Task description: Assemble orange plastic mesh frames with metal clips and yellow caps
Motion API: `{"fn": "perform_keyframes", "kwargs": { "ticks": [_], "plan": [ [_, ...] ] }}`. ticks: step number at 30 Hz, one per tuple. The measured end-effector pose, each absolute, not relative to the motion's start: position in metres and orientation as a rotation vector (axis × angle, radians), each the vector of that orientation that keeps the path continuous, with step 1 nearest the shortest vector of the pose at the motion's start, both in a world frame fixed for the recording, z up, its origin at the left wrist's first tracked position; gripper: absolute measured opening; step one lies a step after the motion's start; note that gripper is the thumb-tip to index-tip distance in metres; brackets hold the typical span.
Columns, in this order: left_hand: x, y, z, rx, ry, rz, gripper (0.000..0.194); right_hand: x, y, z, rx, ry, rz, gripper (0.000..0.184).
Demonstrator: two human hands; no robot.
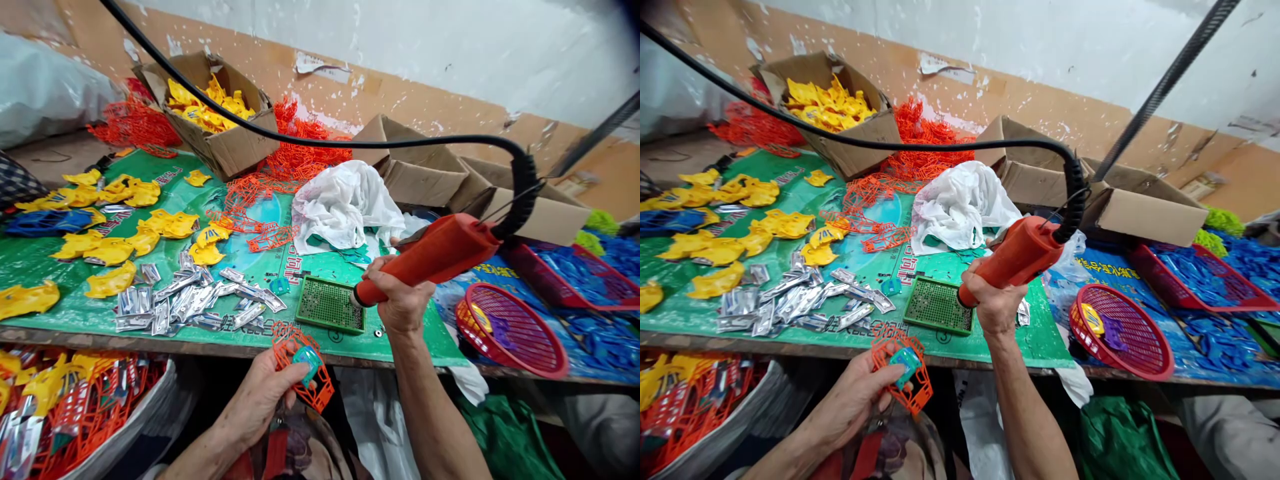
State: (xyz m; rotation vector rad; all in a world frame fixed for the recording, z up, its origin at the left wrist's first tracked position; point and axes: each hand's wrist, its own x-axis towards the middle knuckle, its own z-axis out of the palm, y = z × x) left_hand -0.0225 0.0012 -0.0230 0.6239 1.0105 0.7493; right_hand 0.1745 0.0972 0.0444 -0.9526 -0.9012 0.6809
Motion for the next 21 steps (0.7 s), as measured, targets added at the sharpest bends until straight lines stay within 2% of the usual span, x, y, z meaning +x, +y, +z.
{"fn": "perform_keyframes", "kwargs": {
  "ticks": [11, 21],
  "plan": [
    [-0.0233, -0.003, -0.024, 0.62, 0.996, 0.696, 0.02, 0.1719, 0.0993, 0.0416, -0.977, -0.91, 0.651, 0.019],
    [-0.0207, -0.0009, -0.0241, 0.601, 0.944, 0.746, 0.023, 0.17, 0.0974, 0.0389, -0.993, -0.928, 0.638, 0.021]
  ]
}}
